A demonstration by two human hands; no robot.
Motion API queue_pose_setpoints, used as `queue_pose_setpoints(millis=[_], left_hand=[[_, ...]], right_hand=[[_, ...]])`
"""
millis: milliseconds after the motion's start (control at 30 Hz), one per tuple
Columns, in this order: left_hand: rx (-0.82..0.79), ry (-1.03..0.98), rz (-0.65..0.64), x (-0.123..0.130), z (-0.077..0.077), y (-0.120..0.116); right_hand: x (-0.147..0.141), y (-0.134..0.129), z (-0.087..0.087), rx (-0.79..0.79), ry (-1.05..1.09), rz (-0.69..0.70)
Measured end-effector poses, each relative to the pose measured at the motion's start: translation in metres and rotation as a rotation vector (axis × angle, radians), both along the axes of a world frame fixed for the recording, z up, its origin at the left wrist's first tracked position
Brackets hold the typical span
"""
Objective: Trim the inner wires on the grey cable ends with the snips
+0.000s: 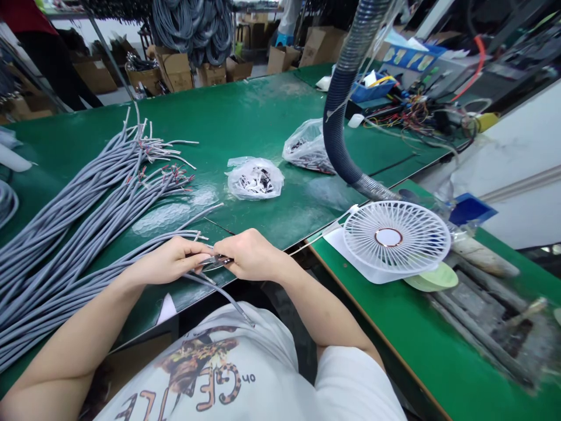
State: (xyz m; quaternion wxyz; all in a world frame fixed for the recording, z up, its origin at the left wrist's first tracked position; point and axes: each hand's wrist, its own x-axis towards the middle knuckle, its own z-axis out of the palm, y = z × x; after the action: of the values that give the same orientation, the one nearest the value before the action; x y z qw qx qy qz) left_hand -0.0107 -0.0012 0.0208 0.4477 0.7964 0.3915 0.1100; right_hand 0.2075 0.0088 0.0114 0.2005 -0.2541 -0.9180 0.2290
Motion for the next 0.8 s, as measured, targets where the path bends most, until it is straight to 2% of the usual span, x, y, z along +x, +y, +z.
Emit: queue_pose_setpoints(millis=[100, 167, 267, 367, 467, 533, 600, 667, 733, 800], left_hand=[[-0.066, -0.017, 0.018, -0.001, 0.000, 0.000], [-0.087, -0.020, -0.010, -0.003, 0.001, 0.001], [-0.088, -0.037, -0.080, -0.005, 0.005, 0.001], [-0.099, -0.090, -0.090, -0.008, 0.010, 0.002], [-0.123, -0.193, 0.049, -0.011, 0.012, 0.004], [-0.137, -0.286, 0.189, -0.012, 0.010, 0.006], [-0.140, -0.373, 0.305, -0.012, 0.008, 0.009], [-0.124, -0.431, 0.391, -0.010, 0.004, 0.011], [-0.093, -0.443, 0.437, -0.006, -0.001, 0.013], [-0.064, -0.416, 0.446, -0.003, -0.006, 0.013]], right_hand=[[-0.002, 0.002, 0.001, -0.023, 0.013, 0.021], [-0.004, 0.003, 0.001, -0.139, 0.095, 0.042], [-0.011, 0.005, -0.003, -0.450, 0.265, 0.020], [-0.020, 0.008, -0.013, -0.767, 0.495, -0.082], [-0.032, 0.009, -0.025, -0.966, 0.775, -0.188], [-0.042, 0.007, -0.034, -1.019, 0.938, -0.262], [-0.052, 0.002, -0.041, -0.979, 1.042, -0.350], [-0.059, -0.004, -0.045, -0.823, 1.054, -0.461], [-0.061, -0.011, -0.045, -0.549, 0.964, -0.551], [-0.058, -0.015, -0.039, -0.221, 0.818, -0.545]])
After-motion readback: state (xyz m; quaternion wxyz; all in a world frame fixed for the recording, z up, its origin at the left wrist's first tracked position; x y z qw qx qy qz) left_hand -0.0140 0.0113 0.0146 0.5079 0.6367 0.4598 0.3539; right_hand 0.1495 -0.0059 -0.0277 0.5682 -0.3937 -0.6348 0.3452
